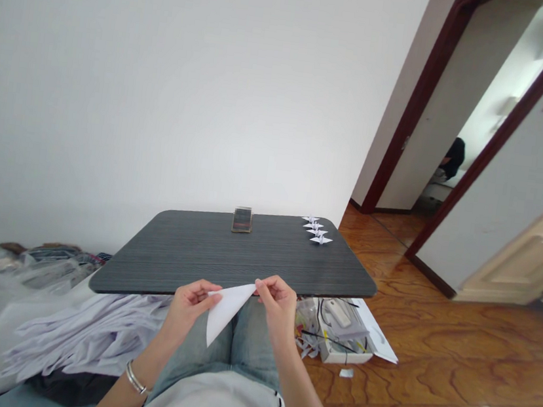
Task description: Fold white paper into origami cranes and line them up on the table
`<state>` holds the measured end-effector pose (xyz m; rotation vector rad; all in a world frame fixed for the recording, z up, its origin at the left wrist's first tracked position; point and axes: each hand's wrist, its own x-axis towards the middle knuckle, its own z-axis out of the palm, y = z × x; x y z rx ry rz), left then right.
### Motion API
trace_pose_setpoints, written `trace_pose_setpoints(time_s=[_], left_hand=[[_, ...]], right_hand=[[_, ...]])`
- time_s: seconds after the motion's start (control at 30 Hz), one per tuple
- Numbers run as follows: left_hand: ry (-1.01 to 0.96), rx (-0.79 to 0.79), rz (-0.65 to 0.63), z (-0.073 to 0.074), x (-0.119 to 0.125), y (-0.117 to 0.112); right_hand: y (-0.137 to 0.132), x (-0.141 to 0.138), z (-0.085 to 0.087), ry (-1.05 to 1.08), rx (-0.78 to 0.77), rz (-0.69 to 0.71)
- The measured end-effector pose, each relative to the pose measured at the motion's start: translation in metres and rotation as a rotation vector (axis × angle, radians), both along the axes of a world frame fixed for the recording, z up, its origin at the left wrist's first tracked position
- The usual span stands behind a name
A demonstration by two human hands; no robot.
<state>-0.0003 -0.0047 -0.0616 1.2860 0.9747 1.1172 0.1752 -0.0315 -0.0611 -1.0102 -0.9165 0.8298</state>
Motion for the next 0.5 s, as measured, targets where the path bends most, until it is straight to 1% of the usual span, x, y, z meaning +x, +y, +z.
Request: trace_pose_setpoints(time_s=[0.1, 0.23, 0.33, 0.43, 0.5], left_hand=[[-0.007, -0.015, -0.013, 0.001, 0.001, 0.0], [-0.024, -0.011, 0.005, 0.002, 0.002, 0.0], [-0.048, -0.014, 0.033, 0.002, 0.002, 0.001], [-0.051, -0.017, 0.032, 0.002, 0.002, 0.001], [-0.043, -0.015, 0.028, 0.001, 0.002, 0.001]], right_hand=[[0.001, 0.0, -0.001, 0.003, -0.003, -0.011], [0.002, -0.003, -0.001, 0.094, 0.002, 0.005], [0.001, -0.007, -0.002, 0.134, -0.009, 0.096], [0.0, -0.011, -0.003, 0.072, -0.058, 0.229], [0.0, -0.013, -0.003, 0.025, -0.092, 0.262]])
